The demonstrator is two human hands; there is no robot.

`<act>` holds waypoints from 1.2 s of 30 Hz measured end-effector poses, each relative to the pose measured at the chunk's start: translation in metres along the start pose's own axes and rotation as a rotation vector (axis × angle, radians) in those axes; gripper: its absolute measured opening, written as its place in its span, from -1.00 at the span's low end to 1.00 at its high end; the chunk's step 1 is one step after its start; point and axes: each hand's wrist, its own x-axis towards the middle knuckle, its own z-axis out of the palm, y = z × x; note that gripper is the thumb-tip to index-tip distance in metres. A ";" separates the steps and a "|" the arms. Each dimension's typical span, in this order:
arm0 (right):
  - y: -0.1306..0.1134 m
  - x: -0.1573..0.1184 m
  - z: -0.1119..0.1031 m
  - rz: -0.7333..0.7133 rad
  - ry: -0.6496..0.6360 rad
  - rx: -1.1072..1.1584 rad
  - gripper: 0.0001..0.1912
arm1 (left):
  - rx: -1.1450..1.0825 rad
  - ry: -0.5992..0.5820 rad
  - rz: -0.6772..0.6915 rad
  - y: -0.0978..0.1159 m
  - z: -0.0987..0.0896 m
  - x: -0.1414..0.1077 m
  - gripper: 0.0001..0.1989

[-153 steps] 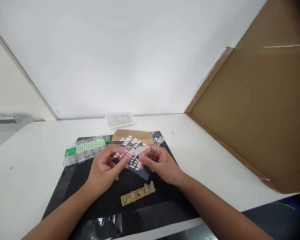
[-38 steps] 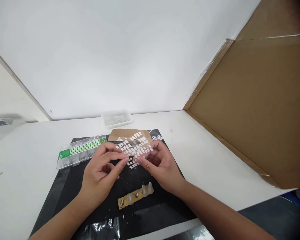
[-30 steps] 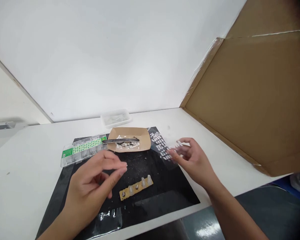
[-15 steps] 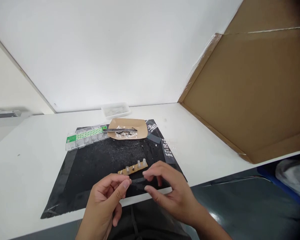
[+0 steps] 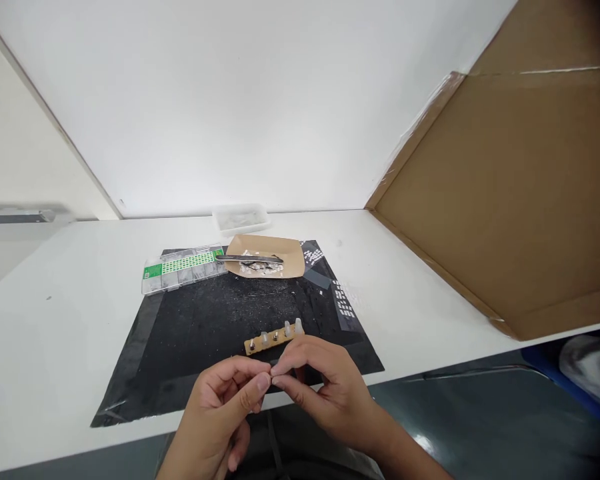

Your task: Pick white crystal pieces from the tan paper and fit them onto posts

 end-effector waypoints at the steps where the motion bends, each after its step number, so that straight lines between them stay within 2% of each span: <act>1: 0.000 0.001 0.000 -0.001 -0.004 -0.001 -0.92 | 0.003 -0.001 -0.004 -0.001 -0.001 0.001 -0.54; 6: 0.000 0.006 0.002 -0.011 -0.033 -0.065 -0.96 | 0.052 0.018 -0.010 -0.001 -0.006 0.005 -0.55; 11: -0.001 0.010 0.005 -0.046 -0.014 -0.117 -0.94 | 0.156 0.033 0.080 0.001 -0.016 0.008 -0.61; 14: 0.002 0.011 0.009 -0.028 0.018 -0.153 -0.92 | 0.340 0.052 0.254 0.003 -0.026 0.011 -0.67; 18: 0.011 0.012 0.013 0.018 0.080 -0.240 -0.92 | 0.715 0.228 0.612 0.005 -0.034 0.018 -0.77; 21: 0.017 0.013 0.018 0.017 0.135 -0.332 -0.93 | 0.914 0.250 0.737 0.004 -0.033 0.026 -0.73; 24: 0.019 0.014 0.022 0.011 0.164 -0.441 -0.94 | 1.044 0.230 0.789 0.003 -0.033 0.034 -0.72; 28: 0.017 0.013 0.025 -0.005 0.169 -0.574 -0.95 | 1.130 0.181 0.786 0.004 -0.035 0.041 -0.81; 36: 0.013 0.018 0.030 -0.086 0.158 -0.737 -0.96 | 1.076 0.202 0.795 0.001 -0.034 0.040 -0.85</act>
